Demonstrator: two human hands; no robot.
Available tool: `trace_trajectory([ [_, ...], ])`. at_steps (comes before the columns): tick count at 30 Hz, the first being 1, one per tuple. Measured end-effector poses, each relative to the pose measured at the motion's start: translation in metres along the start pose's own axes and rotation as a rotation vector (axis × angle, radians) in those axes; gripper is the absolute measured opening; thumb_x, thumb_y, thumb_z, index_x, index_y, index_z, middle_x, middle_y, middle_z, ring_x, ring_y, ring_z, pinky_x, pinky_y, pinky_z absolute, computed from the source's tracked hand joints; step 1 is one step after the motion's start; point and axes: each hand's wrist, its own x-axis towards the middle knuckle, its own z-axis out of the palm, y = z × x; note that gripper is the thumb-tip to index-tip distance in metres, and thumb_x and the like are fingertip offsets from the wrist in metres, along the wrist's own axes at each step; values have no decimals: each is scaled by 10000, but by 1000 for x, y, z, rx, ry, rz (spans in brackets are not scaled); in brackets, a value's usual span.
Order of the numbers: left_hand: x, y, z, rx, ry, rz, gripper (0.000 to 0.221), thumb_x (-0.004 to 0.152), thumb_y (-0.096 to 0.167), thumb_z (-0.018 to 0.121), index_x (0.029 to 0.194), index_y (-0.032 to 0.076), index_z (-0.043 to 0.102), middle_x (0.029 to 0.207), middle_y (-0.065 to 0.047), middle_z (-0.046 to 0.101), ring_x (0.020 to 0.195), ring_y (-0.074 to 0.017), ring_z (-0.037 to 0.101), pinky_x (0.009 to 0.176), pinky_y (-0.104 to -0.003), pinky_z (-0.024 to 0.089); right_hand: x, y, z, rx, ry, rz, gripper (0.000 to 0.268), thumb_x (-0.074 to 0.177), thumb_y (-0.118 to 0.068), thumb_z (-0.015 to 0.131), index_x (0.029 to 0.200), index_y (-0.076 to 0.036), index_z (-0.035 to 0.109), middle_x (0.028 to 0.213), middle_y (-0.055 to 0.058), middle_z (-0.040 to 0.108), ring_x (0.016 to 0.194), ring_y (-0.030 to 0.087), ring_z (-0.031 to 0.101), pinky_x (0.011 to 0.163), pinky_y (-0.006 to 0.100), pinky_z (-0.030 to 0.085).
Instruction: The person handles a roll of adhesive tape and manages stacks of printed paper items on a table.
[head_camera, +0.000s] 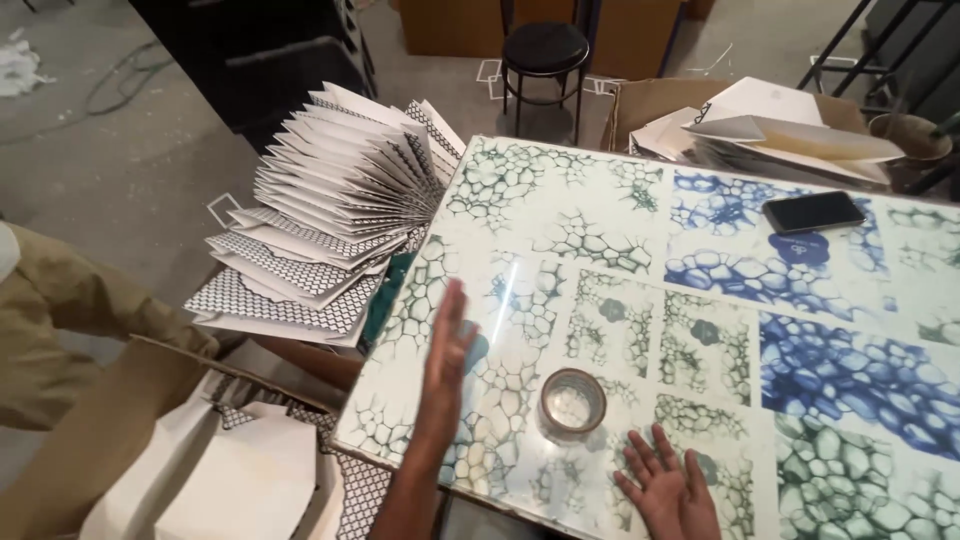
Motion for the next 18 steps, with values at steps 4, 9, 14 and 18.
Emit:
trace_trajectory([
  [4,17,0,-19,-77,36,188,1142,869,904,373,1676,144,94,1788,-130,68,1650,-306,113,1292,-563,225,-7,-1,9,-17,28,-17,679,1015,-567,357,1547,-146,378,1537,184,442,1338,333,473,1077,616,377],
  [9,4,-17,-8,40,68,84,1115,830,915,380,1652,199,147,1770,-126,115,1608,-331,219,1245,-562,291,8,-1,-7,-25,40,-5,680,1017,-574,349,1552,-155,367,1530,172,438,1328,323,470,1081,618,381],
  [14,-25,-69,24,145,-25,-507,1010,686,637,708,1573,300,361,1616,-135,365,1410,-359,480,1087,-531,493,4,-3,-5,-33,69,5,680,1015,-591,355,1549,-171,369,1531,154,442,1320,301,483,1084,611,383],
  [18,-54,-128,38,332,-194,-166,936,730,522,878,1502,206,453,1615,-176,368,1460,-346,449,1124,-472,465,15,1,-26,-14,-5,-11,672,1016,-592,359,1539,-170,375,1520,161,446,1304,307,489,1064,618,390],
])
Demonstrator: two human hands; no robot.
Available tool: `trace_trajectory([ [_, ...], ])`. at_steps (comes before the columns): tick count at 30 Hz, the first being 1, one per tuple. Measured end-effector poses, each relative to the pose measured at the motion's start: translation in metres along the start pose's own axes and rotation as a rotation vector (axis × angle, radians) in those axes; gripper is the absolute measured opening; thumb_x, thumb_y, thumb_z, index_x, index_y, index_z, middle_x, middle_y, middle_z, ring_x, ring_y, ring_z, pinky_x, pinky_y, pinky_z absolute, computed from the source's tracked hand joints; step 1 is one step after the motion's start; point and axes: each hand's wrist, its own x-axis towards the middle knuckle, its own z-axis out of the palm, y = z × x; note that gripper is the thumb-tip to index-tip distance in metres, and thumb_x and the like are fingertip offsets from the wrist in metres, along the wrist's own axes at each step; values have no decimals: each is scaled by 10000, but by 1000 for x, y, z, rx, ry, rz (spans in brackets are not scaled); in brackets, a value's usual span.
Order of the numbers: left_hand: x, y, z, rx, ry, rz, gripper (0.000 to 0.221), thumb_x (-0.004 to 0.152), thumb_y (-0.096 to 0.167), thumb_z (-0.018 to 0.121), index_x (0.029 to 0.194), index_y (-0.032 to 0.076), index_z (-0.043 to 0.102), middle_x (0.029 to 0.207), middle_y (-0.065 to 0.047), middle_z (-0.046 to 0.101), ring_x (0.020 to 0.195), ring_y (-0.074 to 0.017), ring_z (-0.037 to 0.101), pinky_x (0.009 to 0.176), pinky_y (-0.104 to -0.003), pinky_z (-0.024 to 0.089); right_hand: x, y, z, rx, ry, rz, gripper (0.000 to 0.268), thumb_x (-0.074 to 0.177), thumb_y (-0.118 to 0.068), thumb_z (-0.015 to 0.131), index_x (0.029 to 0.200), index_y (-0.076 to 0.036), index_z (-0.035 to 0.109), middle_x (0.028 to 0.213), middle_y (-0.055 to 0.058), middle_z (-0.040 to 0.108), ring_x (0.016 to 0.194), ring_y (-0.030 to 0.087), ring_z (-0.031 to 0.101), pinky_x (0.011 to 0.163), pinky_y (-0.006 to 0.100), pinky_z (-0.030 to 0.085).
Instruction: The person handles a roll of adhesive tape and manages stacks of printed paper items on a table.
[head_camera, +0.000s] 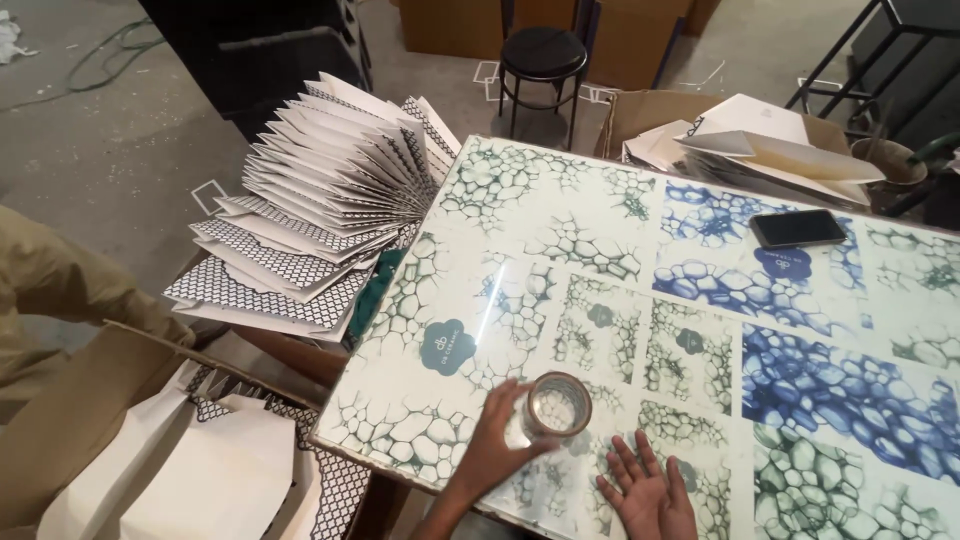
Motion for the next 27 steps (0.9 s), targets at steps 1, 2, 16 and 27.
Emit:
trace_trajectory([
  [1,-4,-1,5,64,-19,50,913,742,495,904,1495,198,483,1605,-197,367,1449,-371,454,1122,-479,455,0,0,0,7,-36,-6,668,1016,-590,359,1534,-168,377,1514,164,450,1296,311,495,1050,619,397],
  [2,-8,-3,11,128,-39,101,890,754,467,931,1489,190,513,1595,-218,366,1438,-395,458,1121,-486,444,0,0,0,13,-72,-13,663,1016,-587,359,1529,-167,380,1508,168,453,1288,315,500,1037,620,404],
  [16,-18,-18,31,449,133,325,808,799,247,895,1484,192,470,1537,-147,436,1282,-313,551,969,-469,436,-21,-3,31,-3,15,-20,661,1020,-568,355,1531,-149,381,1498,177,453,1274,311,510,1037,600,428],
  [27,-19,-20,33,491,162,362,792,829,219,876,1485,186,435,1511,-172,446,1286,-343,544,977,-493,431,-10,-2,16,11,-30,-19,653,1021,-571,356,1529,-161,386,1499,177,459,1286,313,502,1038,612,415],
])
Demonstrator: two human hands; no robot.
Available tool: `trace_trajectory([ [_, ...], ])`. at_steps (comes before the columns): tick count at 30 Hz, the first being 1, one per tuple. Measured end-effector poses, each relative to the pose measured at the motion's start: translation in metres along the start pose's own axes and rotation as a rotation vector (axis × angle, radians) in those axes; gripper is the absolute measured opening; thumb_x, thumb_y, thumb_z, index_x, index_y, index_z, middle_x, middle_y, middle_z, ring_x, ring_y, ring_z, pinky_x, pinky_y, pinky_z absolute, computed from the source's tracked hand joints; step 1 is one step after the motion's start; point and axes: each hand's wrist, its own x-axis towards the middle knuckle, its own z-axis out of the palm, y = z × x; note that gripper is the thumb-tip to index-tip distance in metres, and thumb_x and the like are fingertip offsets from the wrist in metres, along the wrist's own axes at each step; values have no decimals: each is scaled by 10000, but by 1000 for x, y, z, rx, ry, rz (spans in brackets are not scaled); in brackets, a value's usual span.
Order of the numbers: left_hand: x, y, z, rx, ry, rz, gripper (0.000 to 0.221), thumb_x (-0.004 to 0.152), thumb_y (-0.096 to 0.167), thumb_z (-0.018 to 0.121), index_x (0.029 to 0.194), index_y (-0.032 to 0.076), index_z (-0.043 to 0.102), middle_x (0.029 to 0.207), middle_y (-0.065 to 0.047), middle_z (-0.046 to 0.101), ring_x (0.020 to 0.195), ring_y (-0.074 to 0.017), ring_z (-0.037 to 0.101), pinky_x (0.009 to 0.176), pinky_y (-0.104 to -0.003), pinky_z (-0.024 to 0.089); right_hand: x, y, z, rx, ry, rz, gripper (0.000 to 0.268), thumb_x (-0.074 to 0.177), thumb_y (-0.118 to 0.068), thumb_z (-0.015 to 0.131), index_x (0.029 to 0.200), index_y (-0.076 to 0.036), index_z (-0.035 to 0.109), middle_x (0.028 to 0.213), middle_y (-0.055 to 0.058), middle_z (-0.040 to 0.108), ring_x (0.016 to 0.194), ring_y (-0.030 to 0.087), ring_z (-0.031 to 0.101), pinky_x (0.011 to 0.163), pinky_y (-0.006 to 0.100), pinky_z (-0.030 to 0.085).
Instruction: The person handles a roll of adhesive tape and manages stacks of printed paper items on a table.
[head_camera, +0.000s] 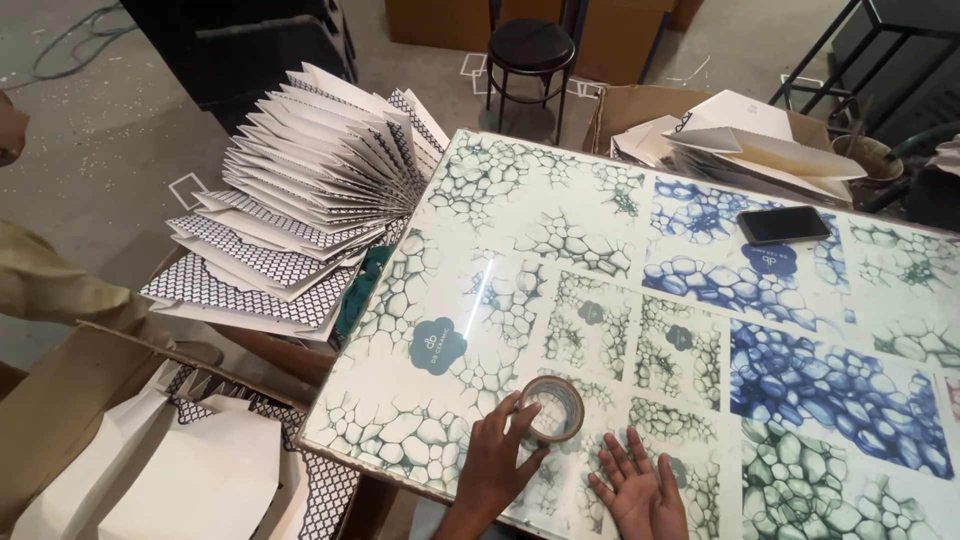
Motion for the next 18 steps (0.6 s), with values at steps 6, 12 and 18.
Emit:
trace_trajectory([
  [6,2,1,-3,-10,8,10,787,832,214,872,1487,185,436,1506,-184,450,1281,-351,546,981,-492,433,6,1,-11,4,-24,6,659,1017,-584,353,1525,-166,384,1495,161,463,1287,306,505,1037,612,414],
  [12,2,3,-4,-12,-24,-35,769,840,215,871,1475,189,438,1500,-191,440,1273,-356,539,1004,-501,415,1,0,1,-11,26,7,653,1022,-579,335,1535,-178,381,1494,157,460,1283,298,504,1046,607,414],
  [18,2,2,-2,-10,-40,-45,765,836,213,866,1471,195,441,1506,-181,440,1286,-347,541,989,-496,423,-5,-1,11,-20,77,8,651,1027,-575,325,1537,-174,376,1486,156,460,1281,293,507,1052,603,416],
])
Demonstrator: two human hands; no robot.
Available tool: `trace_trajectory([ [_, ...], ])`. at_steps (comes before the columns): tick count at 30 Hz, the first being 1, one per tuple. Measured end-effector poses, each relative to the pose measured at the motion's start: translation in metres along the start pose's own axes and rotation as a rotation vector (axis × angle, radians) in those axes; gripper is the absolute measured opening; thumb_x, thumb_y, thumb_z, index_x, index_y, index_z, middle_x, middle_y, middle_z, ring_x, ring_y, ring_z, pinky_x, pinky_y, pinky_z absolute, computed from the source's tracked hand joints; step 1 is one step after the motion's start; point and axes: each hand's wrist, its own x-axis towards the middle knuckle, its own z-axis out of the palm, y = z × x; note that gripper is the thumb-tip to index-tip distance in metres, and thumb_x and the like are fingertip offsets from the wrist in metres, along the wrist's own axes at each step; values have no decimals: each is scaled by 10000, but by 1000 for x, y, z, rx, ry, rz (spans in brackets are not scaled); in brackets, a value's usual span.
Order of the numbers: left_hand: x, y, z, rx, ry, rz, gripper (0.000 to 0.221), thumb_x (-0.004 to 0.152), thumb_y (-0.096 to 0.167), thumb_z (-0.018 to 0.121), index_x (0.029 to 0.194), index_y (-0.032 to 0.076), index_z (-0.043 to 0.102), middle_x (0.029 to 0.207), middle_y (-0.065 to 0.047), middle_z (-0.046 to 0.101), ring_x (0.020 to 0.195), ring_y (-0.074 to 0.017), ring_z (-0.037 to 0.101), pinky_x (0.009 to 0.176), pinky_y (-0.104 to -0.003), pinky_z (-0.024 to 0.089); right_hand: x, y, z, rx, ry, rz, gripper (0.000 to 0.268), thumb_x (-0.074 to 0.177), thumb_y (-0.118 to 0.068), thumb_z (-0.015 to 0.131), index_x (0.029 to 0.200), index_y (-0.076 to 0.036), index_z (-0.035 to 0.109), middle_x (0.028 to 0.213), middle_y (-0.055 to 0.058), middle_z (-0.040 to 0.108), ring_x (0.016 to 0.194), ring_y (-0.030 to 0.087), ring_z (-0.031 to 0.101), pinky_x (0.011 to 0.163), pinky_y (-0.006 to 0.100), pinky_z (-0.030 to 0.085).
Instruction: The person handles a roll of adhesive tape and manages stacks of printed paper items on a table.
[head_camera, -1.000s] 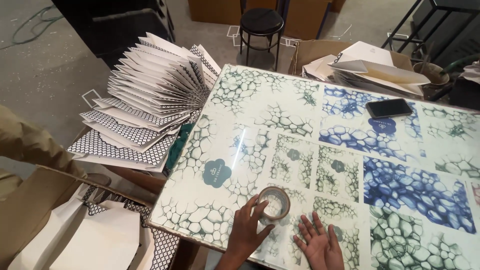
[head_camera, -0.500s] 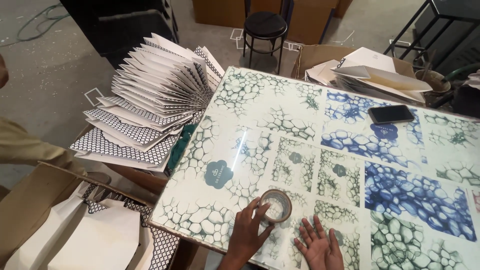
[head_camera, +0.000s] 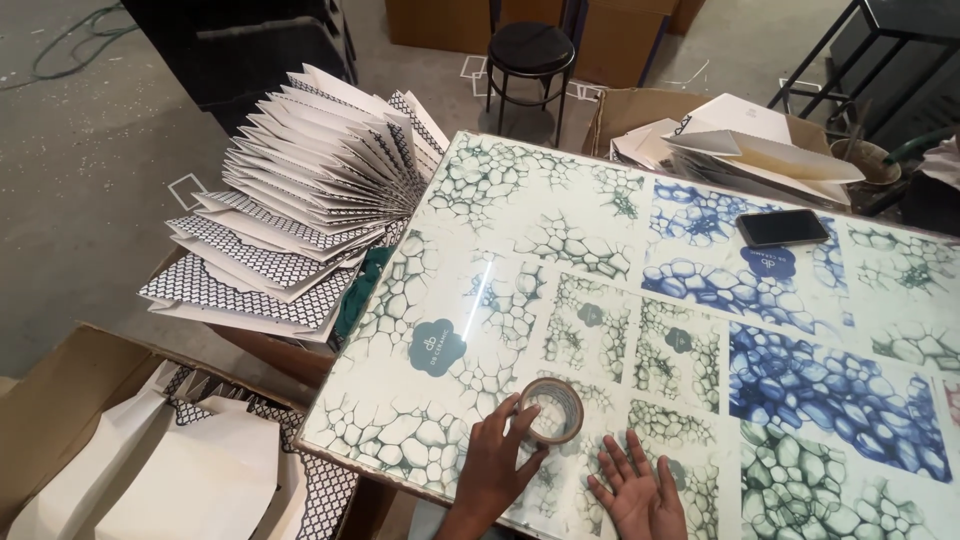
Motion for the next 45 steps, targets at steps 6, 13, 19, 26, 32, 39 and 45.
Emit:
trace_trajectory([
  [6,1,0,0,-10,7,8,767,840,213,869,1479,198,446,1511,-174,445,1287,-339,542,984,-495,428,0,1,-2,8,-16,-14,649,1028,-570,334,1534,-167,384,1478,164,475,1266,304,520,1041,607,418],
  [13,0,1,2,16,45,36,767,793,204,873,1448,176,476,1485,-177,478,1271,-346,550,971,-500,435,-8,3,-11,125,-274,-17,608,1032,-517,410,1512,-144,407,1477,173,490,1253,322,549,1030,600,439],
  [19,3,-3,7,33,80,39,757,781,212,872,1432,170,489,1470,-165,500,1254,-347,569,947,-486,464,-18,-1,8,182,-387,-13,571,1057,-487,423,1499,-125,430,1460,179,515,1256,321,556,1061,582,432],
  [26,1,-6,15,38,134,45,704,770,219,855,1393,167,531,1442,-154,522,1244,-358,583,947,-501,465,-21,-2,6,211,-400,3,567,1032,-495,422,1483,-150,432,1424,157,567,1240,306,582,1044,560,473],
  [32,4,-5,18,105,84,29,744,736,250,855,1394,160,519,1424,-187,519,1209,-393,593,923,-535,466,-27,0,14,186,-307,2,599,1037,-506,431,1510,-139,423,1377,153,585,1218,301,594,1014,538,514],
  [39,-1,-26,33,160,25,9,816,708,277,868,1424,159,495,1412,-235,510,1214,-371,598,887,-536,488,-38,-4,24,164,-299,14,603,1033,-528,430,1493,-137,433,1375,147,581,1222,294,596,1010,527,524],
  [45,0,-37,38,110,70,117,820,715,283,857,1429,144,478,1414,-242,505,1225,-386,599,871,-524,521,-38,-5,24,164,-314,14,608,1032,-527,439,1502,-141,435,1374,141,588,1223,280,600,1022,529,520],
])
